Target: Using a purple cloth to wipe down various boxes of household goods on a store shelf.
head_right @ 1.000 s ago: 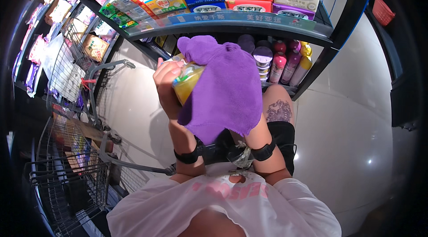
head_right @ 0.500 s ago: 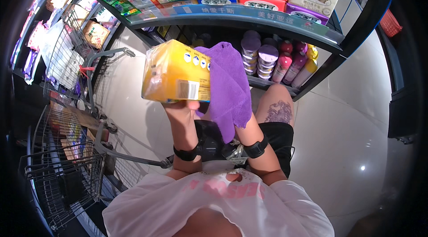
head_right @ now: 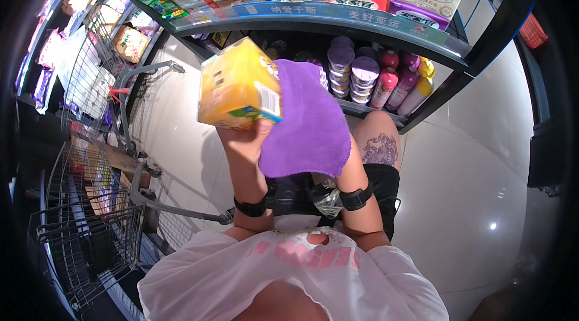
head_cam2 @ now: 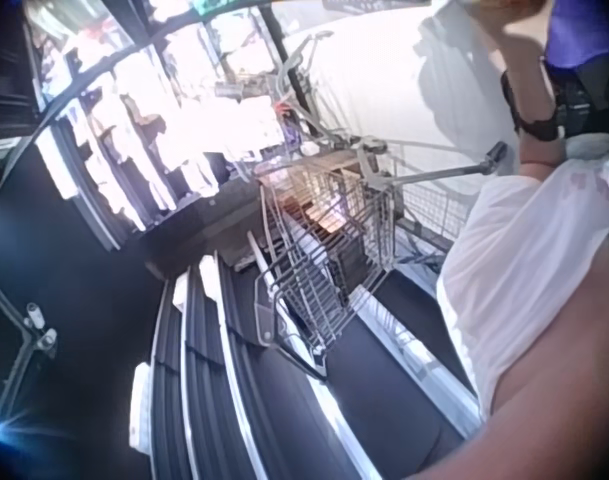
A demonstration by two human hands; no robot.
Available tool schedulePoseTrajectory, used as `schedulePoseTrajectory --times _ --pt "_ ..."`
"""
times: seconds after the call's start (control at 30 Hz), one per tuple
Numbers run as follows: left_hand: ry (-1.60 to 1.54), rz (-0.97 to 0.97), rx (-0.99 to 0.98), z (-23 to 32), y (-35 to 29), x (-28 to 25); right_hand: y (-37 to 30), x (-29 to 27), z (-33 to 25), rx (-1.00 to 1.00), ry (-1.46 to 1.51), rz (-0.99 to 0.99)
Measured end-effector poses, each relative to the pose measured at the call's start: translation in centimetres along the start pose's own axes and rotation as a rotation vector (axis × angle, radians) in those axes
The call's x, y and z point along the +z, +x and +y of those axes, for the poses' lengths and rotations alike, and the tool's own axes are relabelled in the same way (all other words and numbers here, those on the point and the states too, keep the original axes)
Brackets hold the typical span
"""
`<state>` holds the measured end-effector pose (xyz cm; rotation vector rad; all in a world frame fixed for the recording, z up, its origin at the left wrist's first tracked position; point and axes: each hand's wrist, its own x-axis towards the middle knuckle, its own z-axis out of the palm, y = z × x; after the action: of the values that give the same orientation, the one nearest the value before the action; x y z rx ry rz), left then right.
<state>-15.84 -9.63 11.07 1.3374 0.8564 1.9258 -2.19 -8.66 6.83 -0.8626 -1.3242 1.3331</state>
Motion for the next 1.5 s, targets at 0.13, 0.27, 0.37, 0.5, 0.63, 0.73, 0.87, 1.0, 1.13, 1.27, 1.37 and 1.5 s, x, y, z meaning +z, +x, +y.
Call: schedulePoseTrajectory --times 0.13,0.27,0.37,0.5,0.63,0.73,0.87,1.0,1.13,1.27,1.37,1.5 --pt "0.017 -0.158 0.019 1.4 1.1 0.1 0.0 -0.7 0.3 0.050 -0.037 0.022" --pt "0.006 -0.193 0.044 1.8 1.4 0.3 -0.2 -1.5 0.5 0.111 -0.089 0.032" --pt "0.002 -0.155 0.030 2.0 1.2 0.4 0.1 -1.7 0.2 0.176 -0.178 0.020" --pt "0.106 -0.151 0.017 2.9 0.8 0.7 0.5 -1.5 -0.9 0.341 -0.380 -0.026" --pt "0.128 -0.140 0.067 2.4 0.3 0.8 -0.7 -2.6 5.0 0.045 0.305 0.111" --pt "0.271 -0.112 0.123 2.5 0.0 0.7 -0.7 -2.0 4.2 0.080 0.386 0.154" --pt "0.407 -0.231 0.192 2.2 0.5 0.1 -1.1 -3.1 4.7 0.107 0.072 0.184" --pt "0.251 -0.182 0.103 3.0 0.4 0.7 -0.9 -2.2 4.7 -0.209 0.228 -0.020" --pt "0.365 -0.147 0.150 2.4 0.4 0.1 -0.7 -0.9 2.4 0.262 0.495 0.187" --pt "0.269 -0.144 0.100 2.3 0.2 0.3 -0.8 -1.0 2.7 0.060 0.103 0.054" --pt "0.319 -0.129 0.143 2.0 0.2 -0.2 -0.7 -0.9 2.8 -0.001 -0.003 0.021" --pt "0.287 -0.113 0.230 2.1 0.3 0.3 -0.5 -1.0 2.8 -0.047 -0.104 0.002"
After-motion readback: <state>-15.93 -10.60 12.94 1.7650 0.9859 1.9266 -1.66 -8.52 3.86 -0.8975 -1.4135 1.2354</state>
